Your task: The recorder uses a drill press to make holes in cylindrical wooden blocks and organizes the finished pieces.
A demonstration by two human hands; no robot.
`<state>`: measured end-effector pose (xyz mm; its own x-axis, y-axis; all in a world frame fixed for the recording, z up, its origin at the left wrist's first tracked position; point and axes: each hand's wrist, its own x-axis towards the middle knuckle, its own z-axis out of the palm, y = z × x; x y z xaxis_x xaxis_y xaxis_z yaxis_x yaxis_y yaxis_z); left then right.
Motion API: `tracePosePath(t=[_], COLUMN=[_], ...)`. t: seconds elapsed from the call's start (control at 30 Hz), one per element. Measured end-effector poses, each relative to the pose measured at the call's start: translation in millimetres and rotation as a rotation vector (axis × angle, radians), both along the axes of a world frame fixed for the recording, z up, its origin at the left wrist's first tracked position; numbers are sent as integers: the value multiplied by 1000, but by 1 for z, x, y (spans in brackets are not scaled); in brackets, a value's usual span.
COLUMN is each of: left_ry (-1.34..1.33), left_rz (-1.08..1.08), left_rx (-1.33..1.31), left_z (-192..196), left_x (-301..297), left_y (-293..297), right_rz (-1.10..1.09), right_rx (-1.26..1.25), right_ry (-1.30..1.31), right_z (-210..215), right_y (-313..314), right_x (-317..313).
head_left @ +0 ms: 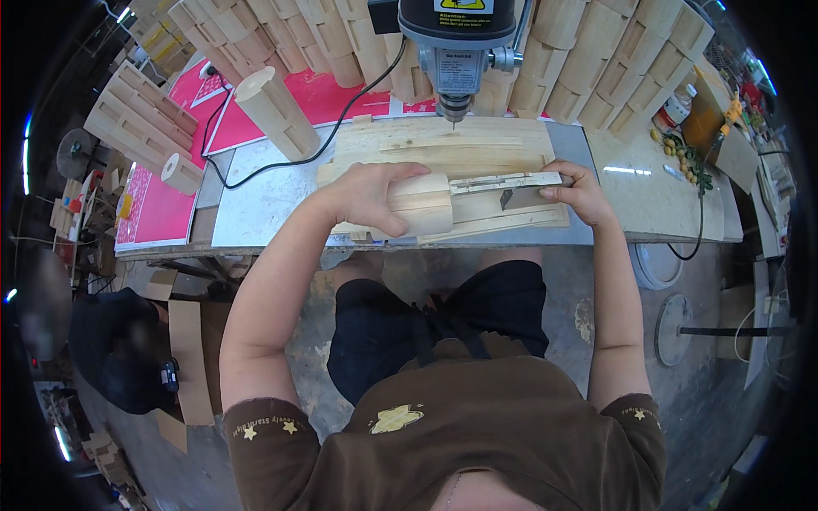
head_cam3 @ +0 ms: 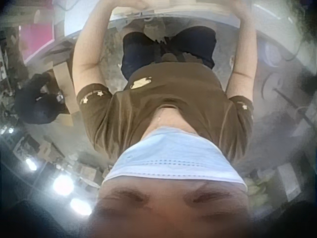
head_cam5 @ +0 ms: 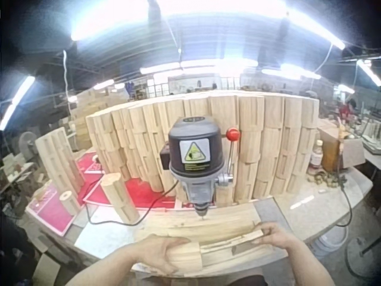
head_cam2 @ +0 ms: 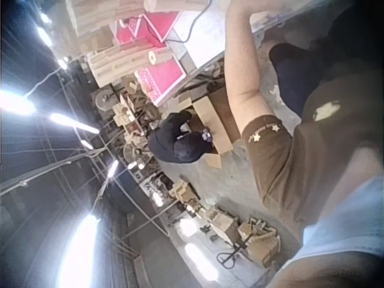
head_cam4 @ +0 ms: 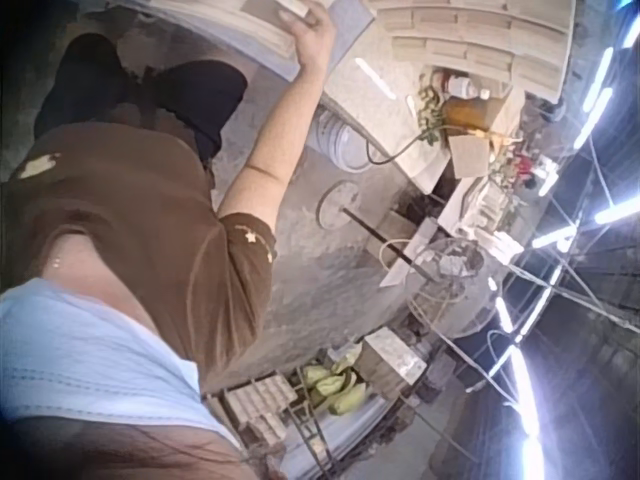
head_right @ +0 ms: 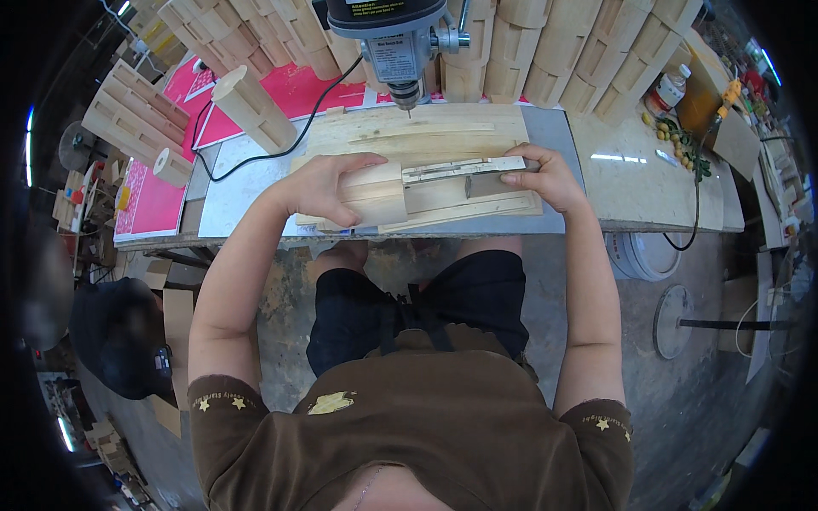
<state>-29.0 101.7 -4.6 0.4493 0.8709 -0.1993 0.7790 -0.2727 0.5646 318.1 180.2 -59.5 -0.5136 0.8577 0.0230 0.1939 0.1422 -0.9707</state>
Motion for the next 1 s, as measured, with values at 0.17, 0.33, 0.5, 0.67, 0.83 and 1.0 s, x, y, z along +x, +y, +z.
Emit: tracePosePath(t=[0.17, 0.33, 0.5, 0.67, 0.83, 1.0], left_ry=[-144, -200, -322, -915, -801, -582], left_rz=[9, 1, -59, 418, 973, 788], left_rx=[-159, -271, -107, 235, 842, 652], left_z=[-5, -9, -25, -77, -83, -108], left_x=[-3, 0, 15, 55, 74, 77], left_y=[10, 23, 26, 19, 2, -46], right_rz=[21, 17, -3, -35, -125, -287], right_rx=[-26, 7, -17, 205, 355, 443], right_ry=[21, -9, -18, -44, -36, 1], right_z=[-3, 1, 2, -7, -16, -31], right_y=[-1, -2, -5, -11, -24, -29], right_x=[3, -1, -1, -18, -24, -23])
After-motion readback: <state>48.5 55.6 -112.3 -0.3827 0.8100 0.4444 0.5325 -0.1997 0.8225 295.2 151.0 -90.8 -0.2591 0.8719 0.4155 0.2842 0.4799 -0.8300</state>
